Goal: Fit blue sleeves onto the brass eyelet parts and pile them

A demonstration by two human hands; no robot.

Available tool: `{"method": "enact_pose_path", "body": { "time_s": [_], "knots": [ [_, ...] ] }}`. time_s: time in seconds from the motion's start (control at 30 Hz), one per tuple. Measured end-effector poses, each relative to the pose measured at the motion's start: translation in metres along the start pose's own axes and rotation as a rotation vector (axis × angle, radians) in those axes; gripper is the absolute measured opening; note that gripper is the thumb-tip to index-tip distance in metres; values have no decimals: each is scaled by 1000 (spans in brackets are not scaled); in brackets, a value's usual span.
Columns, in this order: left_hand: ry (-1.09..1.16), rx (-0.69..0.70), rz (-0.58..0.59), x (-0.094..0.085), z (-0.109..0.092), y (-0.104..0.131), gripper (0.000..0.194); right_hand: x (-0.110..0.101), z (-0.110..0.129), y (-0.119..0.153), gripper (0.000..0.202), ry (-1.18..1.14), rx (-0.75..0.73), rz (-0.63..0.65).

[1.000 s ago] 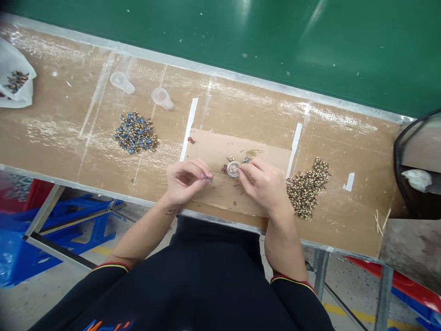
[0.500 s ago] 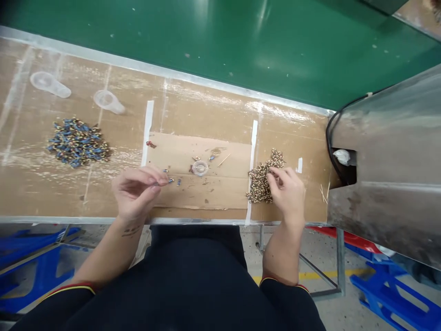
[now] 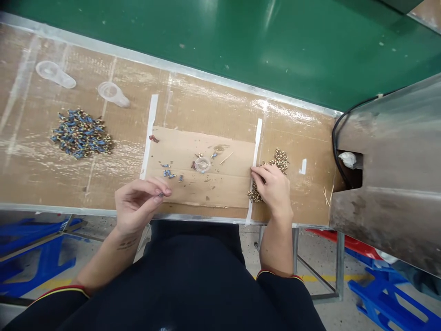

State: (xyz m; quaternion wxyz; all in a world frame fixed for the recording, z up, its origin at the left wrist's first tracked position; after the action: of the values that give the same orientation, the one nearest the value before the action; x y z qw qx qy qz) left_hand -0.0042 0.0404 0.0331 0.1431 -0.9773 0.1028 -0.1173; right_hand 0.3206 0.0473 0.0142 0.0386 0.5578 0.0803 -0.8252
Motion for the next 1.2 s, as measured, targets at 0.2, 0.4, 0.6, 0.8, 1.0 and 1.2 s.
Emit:
{"method": "enact_pose_path", "body": {
  "time_s": [0.2,0.4,0.6,0.8,1.0,1.2],
  "knots": [
    [49,-19,23,10,2,1,6,-17,2,3,21,-113,45,-185],
    [64,-50,75,30,6,1,10,-9,-2,2,18,-56,70,-123],
    [26,-112,45,21,11,6,13,6,-6,-3,18,-44,27,-8],
    [42,-117,-5,11,11,13,10,1,-12,-1,15,-63,35,-53],
    [37,-130,7,14,12,13,12,-1,-12,-3,16,-93,42,-52],
    [29,-153,26,23,18,16,13,-39,14,11,5,-282,37,-381]
  ]
}}
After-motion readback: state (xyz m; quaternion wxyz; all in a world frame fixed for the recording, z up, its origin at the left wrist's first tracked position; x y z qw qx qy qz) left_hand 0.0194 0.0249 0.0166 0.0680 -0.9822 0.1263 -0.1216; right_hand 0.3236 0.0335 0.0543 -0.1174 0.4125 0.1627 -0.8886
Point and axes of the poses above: each hand's wrist, its own y-axis away from the middle knuckle, its own x-axis out of the palm, z = x × y, the point moved 10 cm from there along -y, towards the middle knuckle, and after that the axes turned 6 degrees about z, right-handed, at the moved point
